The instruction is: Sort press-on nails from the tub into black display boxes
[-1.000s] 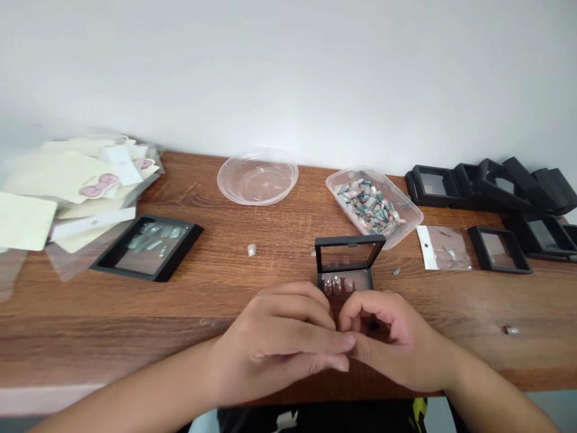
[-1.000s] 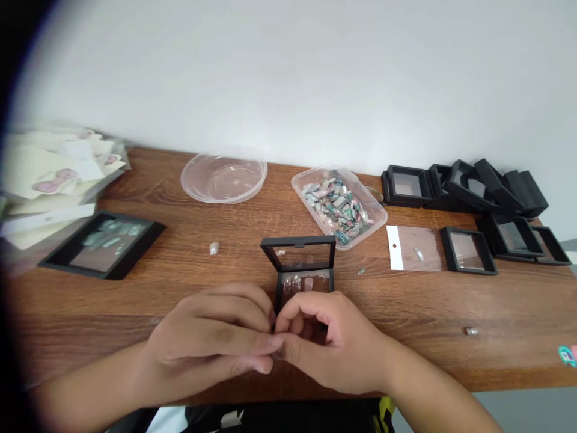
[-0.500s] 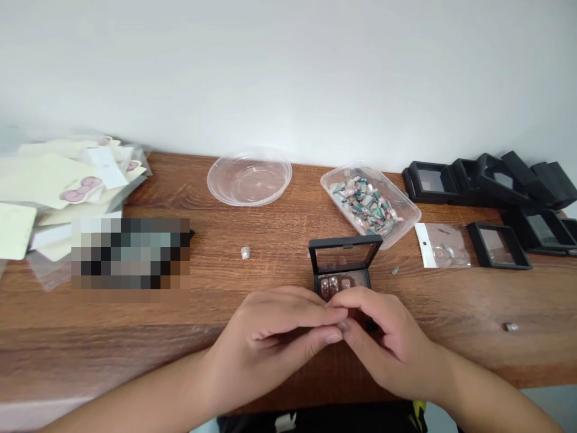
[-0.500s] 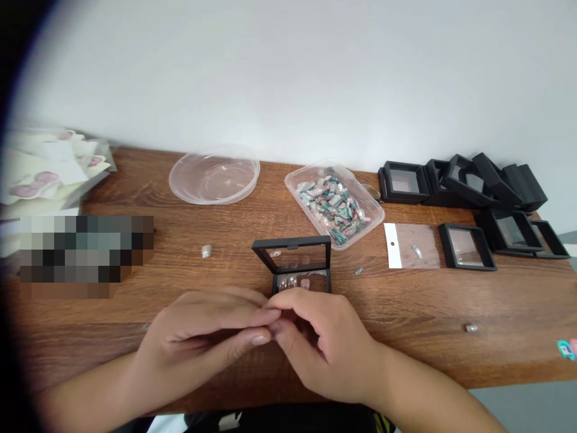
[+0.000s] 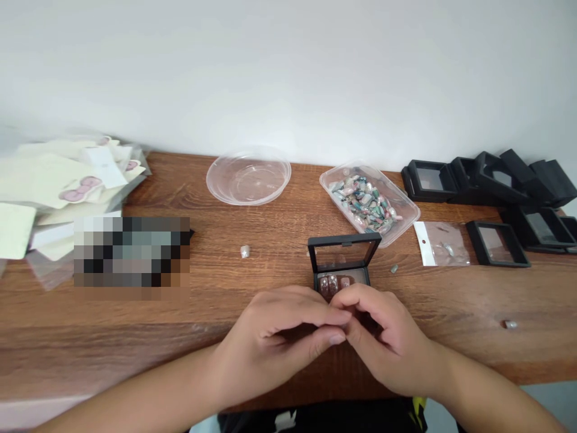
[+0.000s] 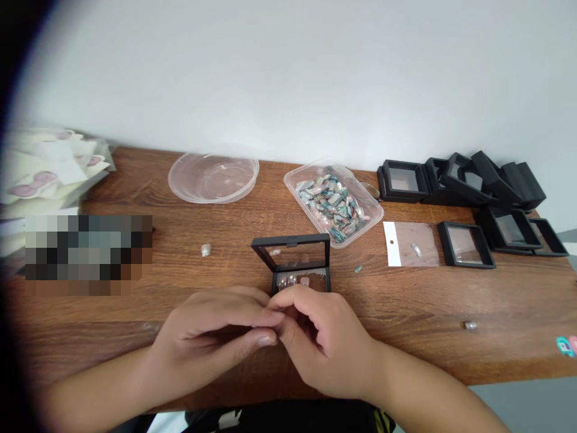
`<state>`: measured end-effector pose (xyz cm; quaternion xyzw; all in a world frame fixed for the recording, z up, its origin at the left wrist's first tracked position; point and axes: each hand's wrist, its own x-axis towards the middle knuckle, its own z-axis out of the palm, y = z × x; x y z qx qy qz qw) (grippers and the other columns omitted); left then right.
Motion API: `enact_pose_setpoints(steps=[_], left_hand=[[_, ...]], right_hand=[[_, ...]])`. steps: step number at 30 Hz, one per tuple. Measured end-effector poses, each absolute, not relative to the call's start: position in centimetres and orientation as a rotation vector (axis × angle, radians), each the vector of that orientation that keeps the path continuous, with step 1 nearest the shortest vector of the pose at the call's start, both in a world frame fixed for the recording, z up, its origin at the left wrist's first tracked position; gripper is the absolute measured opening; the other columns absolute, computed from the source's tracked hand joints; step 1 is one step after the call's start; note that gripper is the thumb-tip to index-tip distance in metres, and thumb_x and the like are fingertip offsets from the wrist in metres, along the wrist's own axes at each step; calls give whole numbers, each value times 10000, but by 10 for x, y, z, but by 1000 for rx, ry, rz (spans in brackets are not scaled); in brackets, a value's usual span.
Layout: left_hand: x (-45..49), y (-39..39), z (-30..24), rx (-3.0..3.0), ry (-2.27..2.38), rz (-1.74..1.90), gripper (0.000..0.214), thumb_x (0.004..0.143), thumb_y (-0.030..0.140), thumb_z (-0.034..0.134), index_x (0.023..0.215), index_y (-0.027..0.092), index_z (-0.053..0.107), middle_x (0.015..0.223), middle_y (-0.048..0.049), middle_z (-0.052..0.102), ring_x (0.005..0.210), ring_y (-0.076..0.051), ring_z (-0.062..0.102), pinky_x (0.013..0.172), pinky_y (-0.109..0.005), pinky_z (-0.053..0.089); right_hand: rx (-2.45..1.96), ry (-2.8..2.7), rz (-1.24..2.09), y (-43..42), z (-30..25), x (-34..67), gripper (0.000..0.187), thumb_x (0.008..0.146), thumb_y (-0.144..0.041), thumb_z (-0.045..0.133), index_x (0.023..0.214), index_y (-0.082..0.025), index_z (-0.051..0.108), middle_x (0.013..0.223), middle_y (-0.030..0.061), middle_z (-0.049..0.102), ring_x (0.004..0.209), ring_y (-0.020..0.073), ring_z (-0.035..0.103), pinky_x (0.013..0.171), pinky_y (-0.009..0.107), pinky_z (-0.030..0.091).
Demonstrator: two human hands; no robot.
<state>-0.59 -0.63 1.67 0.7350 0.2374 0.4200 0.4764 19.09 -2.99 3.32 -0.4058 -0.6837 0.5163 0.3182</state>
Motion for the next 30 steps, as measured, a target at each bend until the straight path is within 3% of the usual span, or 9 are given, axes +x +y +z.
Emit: enact_pose_setpoints(steps=[8, 16, 30], left_hand=[[-2, -16, 14, 1690, 665, 1026, 236, 854, 100, 737, 1019, 217, 616, 826, 34, 707, 725, -73, 687, 711, -132, 557], [-1, -19, 14, 1664, 674, 952, 241, 859, 117, 715, 814, 198, 493, 744, 37, 637, 640, -75, 626, 615, -155, 513], [-4, -19, 18, 1867, 755, 993, 117, 881, 237, 729, 884, 191, 621, 771, 1, 719, 662, -104, 684, 624, -173, 533]], right_hand=[[-1026, -1727, 1331, -32, 32, 189, 82, 981, -197, 518, 941, -198, 590, 788, -10, 641, 673, 100, 567, 630, 232, 455], [-941, -1438, 1680, -32, 36, 186, 121, 1002, -283, 514, 940, -186, 549, 722, -35, 534, 567, 63, 479, 523, 187, 414], [-858, -1298, 1891, -34, 31, 189, 210, 995, -398, 546, 942, -197, 514, 689, -68, 478, 486, 32, 455, 463, 145, 398]])
